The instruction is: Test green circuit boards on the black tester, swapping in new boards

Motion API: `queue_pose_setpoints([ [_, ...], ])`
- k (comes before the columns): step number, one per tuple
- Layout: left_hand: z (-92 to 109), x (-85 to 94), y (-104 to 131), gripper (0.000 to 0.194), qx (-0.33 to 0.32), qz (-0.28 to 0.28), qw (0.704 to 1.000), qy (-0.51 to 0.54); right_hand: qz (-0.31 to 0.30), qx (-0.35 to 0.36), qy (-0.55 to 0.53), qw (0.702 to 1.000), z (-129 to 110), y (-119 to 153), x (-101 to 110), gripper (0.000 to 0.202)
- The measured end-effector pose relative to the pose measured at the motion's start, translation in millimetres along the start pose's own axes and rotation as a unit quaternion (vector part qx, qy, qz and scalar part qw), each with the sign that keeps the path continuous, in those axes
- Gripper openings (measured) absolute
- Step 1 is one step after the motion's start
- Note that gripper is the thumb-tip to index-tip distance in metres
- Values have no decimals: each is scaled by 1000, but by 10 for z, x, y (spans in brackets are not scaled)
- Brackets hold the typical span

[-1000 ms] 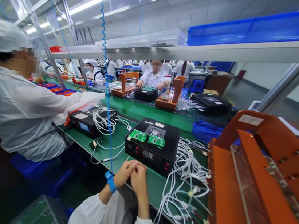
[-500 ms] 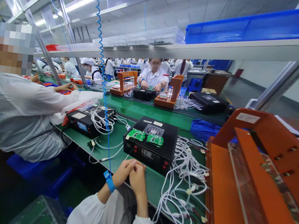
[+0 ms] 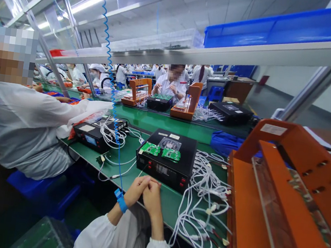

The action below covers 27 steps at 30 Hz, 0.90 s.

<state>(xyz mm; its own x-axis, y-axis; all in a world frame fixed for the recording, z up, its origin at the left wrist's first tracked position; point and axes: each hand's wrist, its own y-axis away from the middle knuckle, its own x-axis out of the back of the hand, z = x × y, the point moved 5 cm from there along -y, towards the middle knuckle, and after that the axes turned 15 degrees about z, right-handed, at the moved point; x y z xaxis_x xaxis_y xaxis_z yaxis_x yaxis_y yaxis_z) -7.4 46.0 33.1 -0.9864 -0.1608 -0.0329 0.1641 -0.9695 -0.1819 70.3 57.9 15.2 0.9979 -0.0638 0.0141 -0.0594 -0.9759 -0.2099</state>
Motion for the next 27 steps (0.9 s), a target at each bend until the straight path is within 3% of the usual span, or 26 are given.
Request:
queue_pose_setpoints([
  [17, -61, 10, -12, 53, 23, 14, 1000, 12, -5, 9, -6, 1000, -18, -12, -19, 45],
  [21, -103, 14, 0, 54, 56, 22, 998, 11, -12, 5, -9, 1000, -17, -15, -31, 50],
  [27, -30, 5, -1, 52, 34, 23, 999, 35, -5, 23, -4, 1000, -8, -30, -19, 50],
])
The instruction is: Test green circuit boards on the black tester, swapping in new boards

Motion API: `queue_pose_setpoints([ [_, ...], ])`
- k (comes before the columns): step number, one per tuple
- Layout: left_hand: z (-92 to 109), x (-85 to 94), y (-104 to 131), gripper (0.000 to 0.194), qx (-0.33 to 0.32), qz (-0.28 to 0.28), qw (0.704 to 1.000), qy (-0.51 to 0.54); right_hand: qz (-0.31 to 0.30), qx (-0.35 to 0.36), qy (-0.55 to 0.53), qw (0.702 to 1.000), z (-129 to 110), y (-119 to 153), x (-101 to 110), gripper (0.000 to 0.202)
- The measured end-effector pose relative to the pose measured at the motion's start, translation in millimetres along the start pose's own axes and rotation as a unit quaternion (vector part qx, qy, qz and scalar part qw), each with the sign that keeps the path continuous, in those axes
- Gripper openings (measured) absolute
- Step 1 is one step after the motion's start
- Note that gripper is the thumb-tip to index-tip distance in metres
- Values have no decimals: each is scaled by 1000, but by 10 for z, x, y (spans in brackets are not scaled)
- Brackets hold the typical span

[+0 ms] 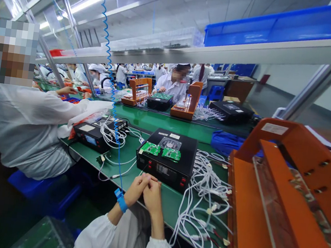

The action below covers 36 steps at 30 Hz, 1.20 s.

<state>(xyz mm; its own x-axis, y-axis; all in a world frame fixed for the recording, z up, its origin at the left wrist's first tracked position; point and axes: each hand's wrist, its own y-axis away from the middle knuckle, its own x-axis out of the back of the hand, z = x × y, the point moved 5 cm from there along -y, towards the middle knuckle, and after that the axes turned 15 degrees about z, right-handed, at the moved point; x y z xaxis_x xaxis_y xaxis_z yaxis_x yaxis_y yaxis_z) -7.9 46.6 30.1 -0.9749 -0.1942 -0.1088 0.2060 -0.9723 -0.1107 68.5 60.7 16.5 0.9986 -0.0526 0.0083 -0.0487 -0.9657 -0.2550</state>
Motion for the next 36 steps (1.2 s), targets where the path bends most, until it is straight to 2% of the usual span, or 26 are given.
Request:
queue_pose_setpoints([
  [21, -134, 17, -24, 47, 25, 3, 999, 21, 10, -23, -21, 999, -32, -4, -4, 56],
  [36, -108, 20, -11, 47, 24, 5, 1000, 10, 13, -24, -29, 999, -60, 1, 0, 55],
])
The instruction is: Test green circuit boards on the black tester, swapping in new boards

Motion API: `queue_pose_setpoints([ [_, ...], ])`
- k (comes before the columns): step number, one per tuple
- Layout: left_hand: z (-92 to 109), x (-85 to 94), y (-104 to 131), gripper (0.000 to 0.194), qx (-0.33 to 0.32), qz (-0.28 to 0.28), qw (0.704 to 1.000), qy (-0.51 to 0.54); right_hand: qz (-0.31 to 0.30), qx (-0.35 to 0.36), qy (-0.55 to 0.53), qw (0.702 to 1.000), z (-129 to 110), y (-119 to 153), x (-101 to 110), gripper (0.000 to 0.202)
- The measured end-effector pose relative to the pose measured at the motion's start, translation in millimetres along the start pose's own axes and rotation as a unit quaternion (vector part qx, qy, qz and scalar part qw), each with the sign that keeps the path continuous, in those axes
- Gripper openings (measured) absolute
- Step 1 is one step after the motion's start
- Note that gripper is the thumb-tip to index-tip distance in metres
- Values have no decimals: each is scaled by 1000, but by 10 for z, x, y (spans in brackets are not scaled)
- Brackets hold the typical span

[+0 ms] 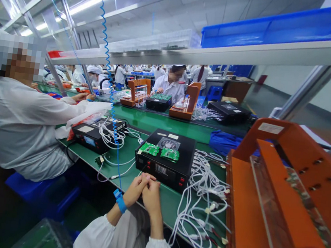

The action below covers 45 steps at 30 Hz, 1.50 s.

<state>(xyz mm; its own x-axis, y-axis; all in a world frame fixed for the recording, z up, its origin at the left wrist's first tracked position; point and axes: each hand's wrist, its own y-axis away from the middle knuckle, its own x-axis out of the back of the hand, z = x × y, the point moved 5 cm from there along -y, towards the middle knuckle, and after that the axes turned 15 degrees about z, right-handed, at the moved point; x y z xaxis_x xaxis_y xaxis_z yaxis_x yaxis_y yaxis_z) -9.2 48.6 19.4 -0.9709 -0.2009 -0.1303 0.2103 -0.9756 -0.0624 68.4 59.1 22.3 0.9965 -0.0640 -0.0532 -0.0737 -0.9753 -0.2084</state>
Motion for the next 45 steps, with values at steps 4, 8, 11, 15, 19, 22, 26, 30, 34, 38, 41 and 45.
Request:
queue_pose_setpoints([
  [4, -47, 9, -12, 49, 10, 4, 1000, -15, -11, -27, 2, 1000, 40, 14, -14, 59],
  [8, -19, -3, -15, 45, -3, -6, 1000, 8, 5, -2, -3, 1000, 6, 0, 1, 57],
  [11, 0, -6, -12, 45, -5, -7, 1000, 8, 7, 5, -6, 1000, -5, -5, 1, 57],
  [15, 6, -4, -3, 46, -4, -3, 1000, -3, 1, -34, -2, 999, 38, 17, -7, 60],
  [19, -3, -3, 5, 49, 10, 3, 1000, -17, -5, -53, -5, 999, 44, 36, -11, 60],
  [22, 29, -8, 9, 48, -9, 1, 1000, -5, 7, -25, -17, 1000, 12, 26, -1, 59],
  [26, 30, -9, 11, 49, -4, -2, 1000, -7, 10, -23, -13, 1000, 26, 19, -1, 57],
  [30, 43, 0, 8, 48, -18, 4, 1000, -21, 10, -17, -5, 1000, 13, 20, 3, 54],
  [34, 29, -6, 9, 47, -11, -2, 1000, -17, 12, -14, -3, 1000, -11, 22, 8, 54],
  [38, 0, -5, 5, 48, 2, -1, 1000, -9, 5, -26, -11, 1000, -13, 26, 2, 56],
  [41, 4, -2, 4, 48, -7, -2, 1000, -10, 4, -35, -12, 999, -6, 31, 0, 58],
  [45, -9, 8, 7, 51, 0, 1, 1000, -22, -5, -55, -16, 998, 16, 42, -12, 61],
])
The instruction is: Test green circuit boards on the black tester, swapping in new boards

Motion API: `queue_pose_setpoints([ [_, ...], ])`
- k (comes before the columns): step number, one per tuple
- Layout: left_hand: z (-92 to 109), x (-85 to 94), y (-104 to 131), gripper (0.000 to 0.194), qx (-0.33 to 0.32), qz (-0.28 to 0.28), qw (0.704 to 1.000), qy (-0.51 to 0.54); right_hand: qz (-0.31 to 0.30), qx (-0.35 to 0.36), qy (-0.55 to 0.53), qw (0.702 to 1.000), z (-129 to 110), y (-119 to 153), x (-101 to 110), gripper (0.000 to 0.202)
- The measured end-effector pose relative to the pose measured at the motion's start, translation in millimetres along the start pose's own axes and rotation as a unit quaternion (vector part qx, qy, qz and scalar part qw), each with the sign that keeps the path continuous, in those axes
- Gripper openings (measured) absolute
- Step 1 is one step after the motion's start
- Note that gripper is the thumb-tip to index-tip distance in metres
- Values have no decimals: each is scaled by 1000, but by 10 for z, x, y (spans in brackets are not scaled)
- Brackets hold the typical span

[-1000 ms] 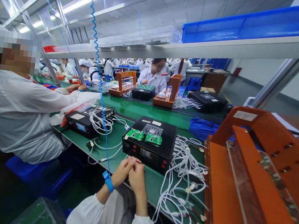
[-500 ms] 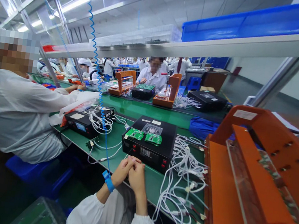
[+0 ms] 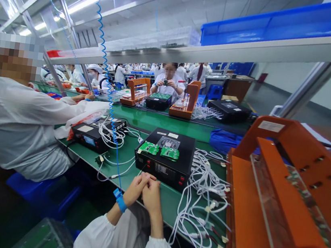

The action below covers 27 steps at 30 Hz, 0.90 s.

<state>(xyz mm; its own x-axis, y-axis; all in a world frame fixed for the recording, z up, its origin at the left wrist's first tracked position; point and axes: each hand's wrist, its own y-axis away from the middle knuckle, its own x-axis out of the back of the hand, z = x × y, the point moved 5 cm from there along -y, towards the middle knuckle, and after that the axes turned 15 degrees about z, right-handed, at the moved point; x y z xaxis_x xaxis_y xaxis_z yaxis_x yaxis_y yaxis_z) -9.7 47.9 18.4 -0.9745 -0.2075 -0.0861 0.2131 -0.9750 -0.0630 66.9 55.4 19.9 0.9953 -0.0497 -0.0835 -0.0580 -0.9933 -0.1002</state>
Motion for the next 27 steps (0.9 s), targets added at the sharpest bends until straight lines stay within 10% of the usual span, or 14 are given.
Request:
queue_pose_setpoints([
  [27, -25, 7, 6, 58, 40, 9, 999, -28, -11, -8, 16, 1000, 54, -11, -14, 62],
])
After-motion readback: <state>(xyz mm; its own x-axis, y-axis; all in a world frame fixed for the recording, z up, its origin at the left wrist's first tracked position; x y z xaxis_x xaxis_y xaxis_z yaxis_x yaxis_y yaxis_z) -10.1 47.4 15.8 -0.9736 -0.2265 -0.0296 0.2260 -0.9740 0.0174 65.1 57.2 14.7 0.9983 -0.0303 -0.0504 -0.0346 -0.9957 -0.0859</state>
